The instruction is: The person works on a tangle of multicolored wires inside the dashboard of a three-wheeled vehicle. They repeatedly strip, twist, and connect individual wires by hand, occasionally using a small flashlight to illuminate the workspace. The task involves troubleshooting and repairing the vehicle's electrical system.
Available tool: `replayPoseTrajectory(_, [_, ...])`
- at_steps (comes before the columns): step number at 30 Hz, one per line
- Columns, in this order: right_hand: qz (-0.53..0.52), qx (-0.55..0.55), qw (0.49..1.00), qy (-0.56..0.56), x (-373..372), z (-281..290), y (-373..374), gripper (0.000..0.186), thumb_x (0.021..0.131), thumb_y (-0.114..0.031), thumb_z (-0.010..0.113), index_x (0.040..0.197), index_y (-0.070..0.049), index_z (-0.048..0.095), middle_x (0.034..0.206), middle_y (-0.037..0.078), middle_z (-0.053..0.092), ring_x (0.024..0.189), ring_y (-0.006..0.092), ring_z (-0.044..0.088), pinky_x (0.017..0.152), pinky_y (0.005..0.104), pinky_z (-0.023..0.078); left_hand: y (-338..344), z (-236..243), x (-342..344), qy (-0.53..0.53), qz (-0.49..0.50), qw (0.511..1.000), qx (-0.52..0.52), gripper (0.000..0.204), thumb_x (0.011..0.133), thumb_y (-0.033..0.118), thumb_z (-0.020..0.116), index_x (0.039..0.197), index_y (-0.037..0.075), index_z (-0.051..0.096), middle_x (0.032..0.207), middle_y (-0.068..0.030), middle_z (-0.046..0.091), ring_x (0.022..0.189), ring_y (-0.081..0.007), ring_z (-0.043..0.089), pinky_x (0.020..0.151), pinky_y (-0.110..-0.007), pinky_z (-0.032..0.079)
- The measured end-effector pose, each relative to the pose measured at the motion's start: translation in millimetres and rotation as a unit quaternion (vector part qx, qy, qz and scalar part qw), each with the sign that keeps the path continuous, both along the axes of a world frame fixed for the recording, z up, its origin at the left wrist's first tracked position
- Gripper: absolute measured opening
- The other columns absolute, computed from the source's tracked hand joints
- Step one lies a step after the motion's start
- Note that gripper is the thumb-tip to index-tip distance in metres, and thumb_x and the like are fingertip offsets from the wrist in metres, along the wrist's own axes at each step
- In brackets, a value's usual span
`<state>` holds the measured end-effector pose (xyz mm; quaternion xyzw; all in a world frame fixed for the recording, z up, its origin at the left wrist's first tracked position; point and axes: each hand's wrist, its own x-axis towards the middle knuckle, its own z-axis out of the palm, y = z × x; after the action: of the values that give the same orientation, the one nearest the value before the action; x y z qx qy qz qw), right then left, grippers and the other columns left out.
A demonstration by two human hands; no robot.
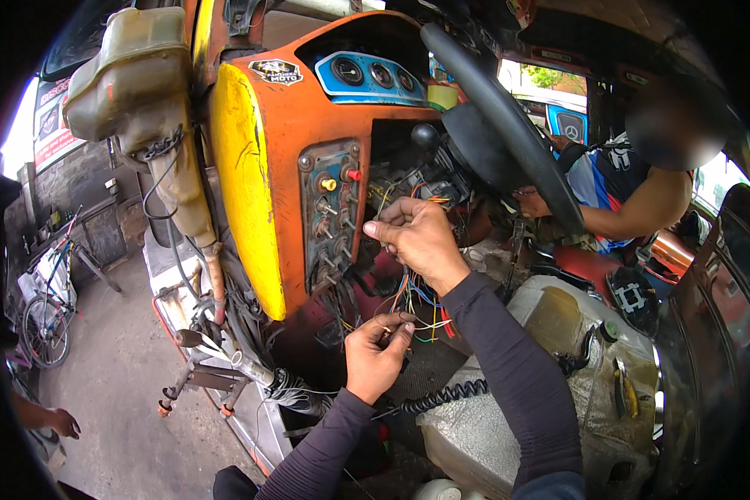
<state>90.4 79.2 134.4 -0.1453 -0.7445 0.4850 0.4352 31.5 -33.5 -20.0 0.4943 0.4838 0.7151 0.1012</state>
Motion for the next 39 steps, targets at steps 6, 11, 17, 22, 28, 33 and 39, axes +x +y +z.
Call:
replayPoseTrajectory(6, [-0.022,0.016,0.999,0.032,-3.2,-2.9,2.5,0.022,0.088,-0.01,0.088,0.09,-0.002,0.068,0.074,0.0,0.066,0.055,0.0049,0.055,0.045,0.0219,0.04,-2.2,1.8,1.9,0.001,0.002,1.0,-0.016,0.014,0.096,0.003,0.075,0.109,0.001,0.08,0.079,0.0011,0.07,0.065,-0.0015,0.055,0.059,-0.022,0.045])
replayPoseTrajectory(11, [-0.023,0.021,0.999,0.04,-4.8,-7.0,6.7,0.023,0.088,-0.01,0.088,0.09,-0.002,0.067,0.073,0.001,0.066,0.055,0.0056,0.055,0.046,0.0225,0.041,-0.6,-0.3,0.3,-0.016,-0.015,1.0,-0.005,0.014,0.096,0.002,0.075,0.109,0.001,0.08,0.08,0.0015,0.071,0.067,-0.0015,0.055,0.06,-0.022,0.045])
replayPoseTrajectory(17, [-0.031,0.101,0.994,-0.041,-2.5,-6.9,11.7,0.029,0.091,-0.02,0.087,0.097,0.004,0.072,0.076,0.005,0.07,0.066,0.0098,0.063,0.059,0.0291,0.051,2.5,-4.6,-0.2,-0.008,-0.01,1.0,0.018,0.013,0.097,0.002,0.075,0.109,0.001,0.08,0.083,0.0025,0.071,0.071,-0.0011,0.055,0.063,-0.021,0.045])
replayPoseTrajectory(22, [-0.075,0.197,0.953,-0.218,28.8,16.7,18.7,0.04,0.1,-0.022,0.077,0.129,0.005,0.069,0.095,0.005,0.076,0.076,0.0089,0.066,0.068,0.027,0.054,4.8,-6.6,-8.2,-0.088,-0.064,0.994,0.003,0.012,0.099,0.004,0.075,0.11,0.0,0.079,0.084,0.0028,0.072,0.071,-0.0004,0.054,0.063,-0.02,0.044])
replayPoseTrajectory(28, [-0.21,0.325,0.877,-0.285,63.7,26.9,16.9,0.052,0.099,-0.01,0.068,0.151,-0.007,0.058,0.088,0.011,0.075,0.071,0.0153,0.067,0.073,0.037,0.054,-4.3,-3.7,-18.0,-0.234,-0.12,0.965,-0.011,0.018,0.101,0.011,0.073,0.116,0.001,0.077,0.082,0.0002,0.07,0.057,0.0003,0.044,0.047,-0.02,0.029])
replayPoseTrajectory(33, [-0.181,0.333,0.867,-0.322,68.9,38.5,4.7,0.039,0.093,-0.017,0.072,0.13,-0.006,0.073,0.101,0.023,0.077,0.097,0.0382,0.076,0.09,0.0453,0.058,-10.5,0.3,-26.1,-0.369,-0.178,0.912,0.016,0.024,0.101,0.01,0.071,0.122,0.0,0.071,0.092,-0.0034,0.072,0.053,0.0001,0.037,0.045,-0.02,0.027])
replayPoseTrajectory(39, [-0.144,0.363,0.855,-0.342,104.2,27.6,-26.2,0.022,0.09,-0.012,0.069,0.107,-0.001,0.078,0.096,0.021,0.078,0.095,0.0382,0.076,0.085,0.0451,0.058,-8.2,-4.3,-36.0,-0.411,-0.176,0.892,-0.068,0.025,0.103,0.019,0.068,0.121,0.002,0.069,0.088,-0.0001,0.062,0.053,-0.0015,0.035,0.044,-0.021,0.026])
